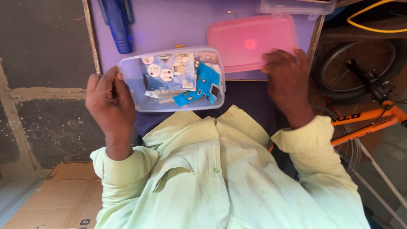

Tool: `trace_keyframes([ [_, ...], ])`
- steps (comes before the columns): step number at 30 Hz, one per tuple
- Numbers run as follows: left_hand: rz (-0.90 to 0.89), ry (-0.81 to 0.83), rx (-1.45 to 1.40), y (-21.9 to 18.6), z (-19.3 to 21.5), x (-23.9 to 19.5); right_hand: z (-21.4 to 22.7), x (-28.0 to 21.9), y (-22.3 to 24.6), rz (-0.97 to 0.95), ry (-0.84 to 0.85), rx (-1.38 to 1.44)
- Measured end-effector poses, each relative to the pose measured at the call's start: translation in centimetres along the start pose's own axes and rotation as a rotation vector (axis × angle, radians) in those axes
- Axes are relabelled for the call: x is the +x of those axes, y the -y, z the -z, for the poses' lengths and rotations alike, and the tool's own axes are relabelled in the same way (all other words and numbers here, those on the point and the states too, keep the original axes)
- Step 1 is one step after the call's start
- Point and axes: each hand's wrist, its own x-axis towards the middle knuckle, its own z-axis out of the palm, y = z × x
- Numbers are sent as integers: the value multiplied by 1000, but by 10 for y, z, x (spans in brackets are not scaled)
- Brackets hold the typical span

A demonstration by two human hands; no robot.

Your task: The person uses a soldering iron to work on a small circuit board, then opens a pink parts box to retrieve a small component. They use tweezers to handle the component and return to soldering the circuit board on a purple workbench.

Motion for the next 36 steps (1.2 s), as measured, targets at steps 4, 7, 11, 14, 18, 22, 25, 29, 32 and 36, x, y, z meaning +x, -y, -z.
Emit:
trace_keyframes([
  [4,15,17,-47,-11,-14,1,20,-22,-24,-29,-93,-64],
  [7,-56,14,41,-19,-20,6,36,-36,-36,-102,-154,-84],
  [11,-105,75,37,-32,-32,15,63,-45,-29,-209,-312,-23],
  [14,-129,70,-35,-42,-60,25,73,-37,-9,-180,-454,157],
  [18,-106,109,-159,-44,-88,34,74,-17,20,-59,-482,251],
  [22,190,214,-593,-32,-91,34,78,6,36,-140,-402,318],
  [25,333,359,-845,-18,-80,32,69,37,32,-201,-243,533],
  [29,526,413,-976,-9,-70,24,38,81,21,-320,64,552],
  [32,535,433,-986,-9,-66,18,21,94,23,-112,-41,453],
  [36,503,476,-914,-14,-69,10,12,94,29,59,-171,151],
])
